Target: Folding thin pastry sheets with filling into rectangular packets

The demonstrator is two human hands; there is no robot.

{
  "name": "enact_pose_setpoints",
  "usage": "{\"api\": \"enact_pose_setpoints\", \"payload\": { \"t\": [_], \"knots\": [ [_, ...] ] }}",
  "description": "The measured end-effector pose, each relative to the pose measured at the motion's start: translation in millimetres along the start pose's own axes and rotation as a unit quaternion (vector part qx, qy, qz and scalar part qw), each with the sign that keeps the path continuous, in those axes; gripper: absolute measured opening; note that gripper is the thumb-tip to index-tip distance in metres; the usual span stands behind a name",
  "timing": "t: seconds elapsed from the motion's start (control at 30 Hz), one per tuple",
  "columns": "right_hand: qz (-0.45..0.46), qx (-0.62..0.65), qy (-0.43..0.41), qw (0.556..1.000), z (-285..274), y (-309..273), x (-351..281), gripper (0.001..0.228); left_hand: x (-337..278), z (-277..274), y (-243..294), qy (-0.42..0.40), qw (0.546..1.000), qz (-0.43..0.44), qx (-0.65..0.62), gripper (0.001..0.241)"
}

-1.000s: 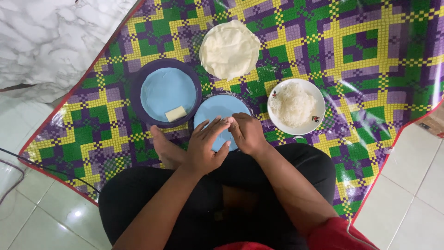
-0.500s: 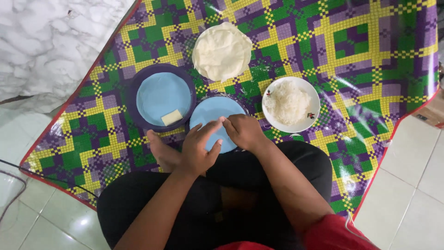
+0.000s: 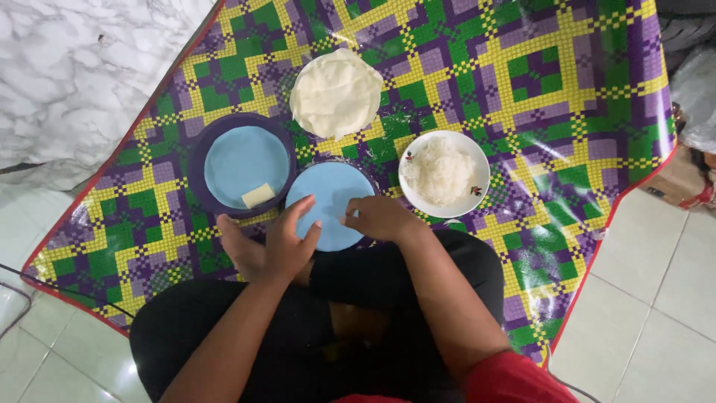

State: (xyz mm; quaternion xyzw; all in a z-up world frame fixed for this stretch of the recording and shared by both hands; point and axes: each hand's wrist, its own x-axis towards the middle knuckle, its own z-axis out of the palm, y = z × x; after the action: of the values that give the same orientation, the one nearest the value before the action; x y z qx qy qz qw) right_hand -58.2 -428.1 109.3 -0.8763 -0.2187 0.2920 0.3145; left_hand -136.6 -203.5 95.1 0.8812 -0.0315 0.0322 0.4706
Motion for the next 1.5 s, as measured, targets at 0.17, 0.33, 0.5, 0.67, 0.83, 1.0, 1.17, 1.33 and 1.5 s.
{"api": "enact_pose_setpoints", "payload": {
  "t": [0.17, 0.33, 0.5, 0.67, 0.83, 1.0, 1.17, 1.33, 1.5],
  "knots": [
    [-0.009, -0.019, -0.004, 1.000, 1.6, 6.5, 4.4, 0.040, 0.2, 1.1, 1.6, -0.024, 0.999, -0.028, 0.016, 0.050],
    [0.004, -0.037, -0.013, 0.999, 9.1, 15.1, 11.7, 0.044, -1.8, 2.5, 2.2, -0.045, 0.998, -0.022, 0.031, 0.049],
    [-0.013, 0.030, 0.008, 0.999, 15.1, 23.1, 16.2, 0.049, -0.9, 7.1, -16.4, -0.069, 0.995, -0.039, 0.062, 0.053],
    [-0.031, 0.118, 0.094, 0.988, -39.6, 14.2, -15.6, 0.051, -6.1, 13.8, -24.4, -0.072, 0.995, -0.007, 0.063, 0.051],
    [0.039, 0.163, 0.241, 0.956, -72.7, 60.0, -49.2, 0.053, -5.7, 12.4, -16.0, -0.069, 0.996, 0.000, 0.057, 0.051],
    [0.226, 0.140, 0.309, 0.913, -80.0, 122.9, -61.1, 0.055, -6.4, 16.3, -22.4, -0.057, 0.996, 0.016, 0.069, 0.051],
    [0.237, 0.142, 0.270, 0.922, -77.8, 105.6, -45.2, 0.054, -1.6, 11.0, -20.0, -0.057, 0.996, -0.060, 0.018, 0.058],
    [0.194, 0.114, 0.238, 0.945, -68.7, 89.9, -29.1, 0.051, -0.9, 17.0, -46.6, -0.034, 0.985, -0.167, -0.038, 0.068],
    [0.148, 0.181, 0.111, 0.966, -45.0, 35.2, -8.9, 0.073, 4.2, -1.5, 1.7, -0.052, 0.935, -0.329, -0.122, 0.081]
  ]
}}
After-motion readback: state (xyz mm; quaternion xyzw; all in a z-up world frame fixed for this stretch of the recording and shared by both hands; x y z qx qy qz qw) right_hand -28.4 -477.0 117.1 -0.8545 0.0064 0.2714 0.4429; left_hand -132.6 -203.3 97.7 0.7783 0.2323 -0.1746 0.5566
